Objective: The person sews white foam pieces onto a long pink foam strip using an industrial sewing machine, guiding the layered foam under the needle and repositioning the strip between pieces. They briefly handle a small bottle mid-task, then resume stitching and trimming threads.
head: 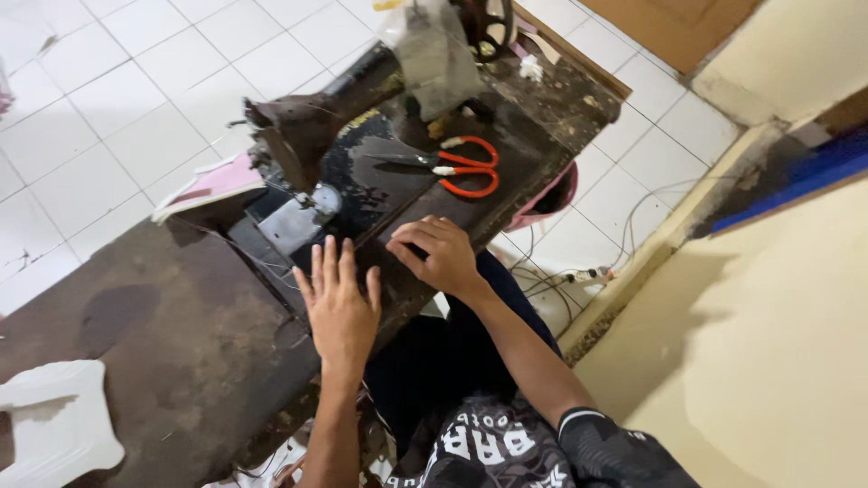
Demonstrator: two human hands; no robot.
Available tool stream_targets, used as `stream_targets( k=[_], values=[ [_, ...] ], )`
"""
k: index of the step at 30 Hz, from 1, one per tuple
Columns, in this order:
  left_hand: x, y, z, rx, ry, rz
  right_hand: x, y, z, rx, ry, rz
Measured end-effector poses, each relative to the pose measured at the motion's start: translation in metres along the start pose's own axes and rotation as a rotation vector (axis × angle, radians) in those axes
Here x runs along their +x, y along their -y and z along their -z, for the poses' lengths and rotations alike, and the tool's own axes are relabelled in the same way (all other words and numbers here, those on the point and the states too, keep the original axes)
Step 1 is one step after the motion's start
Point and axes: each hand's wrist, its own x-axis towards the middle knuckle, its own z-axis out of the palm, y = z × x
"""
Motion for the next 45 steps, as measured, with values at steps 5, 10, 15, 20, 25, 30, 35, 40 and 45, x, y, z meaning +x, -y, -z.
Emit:
stream_targets(
  k=[5,10,15,20,25,30,35,40,45],
  values=[
    [0.009,-0.013,-0.006,0.007,-0.024,-0.026,0.010,-0.007,0.013,-0.022,-0.048,-0.003],
    [0.004,-0.009,-0.009,0.031,-0.064,-0.033,0.003,-0.001,0.006,0.003,-0.072,-0.005],
    [0.004,-0.009,-0.005,0.030,-0.064,-0.011,0.004,0.002,0.005,0.014,-0.085,0.008],
    [-0.002,-0.008,-0.002,-0.042,-0.103,0.038,0.006,0.027,-0.006,0.124,0.045,-0.057],
    [-0.022,0.008,0.005,-0.532,-0.490,0.192,0.029,0.070,-0.045,0.601,0.290,-0.136],
    [-0.049,0.021,0.009,-0.446,-0.524,0.353,0.029,0.094,-0.074,0.661,0.485,-0.130],
    [-0.079,0.032,0.021,-0.005,-0.392,0.304,0.020,0.088,-0.079,0.647,0.584,-0.038],
    [-0.107,0.040,0.038,0.007,-0.420,0.230,0.009,0.099,-0.082,0.649,0.622,0.092],
    [-0.188,0.041,0.062,-0.136,-0.756,0.467,-0.003,0.114,-0.073,0.640,0.657,0.139]
  ],
)
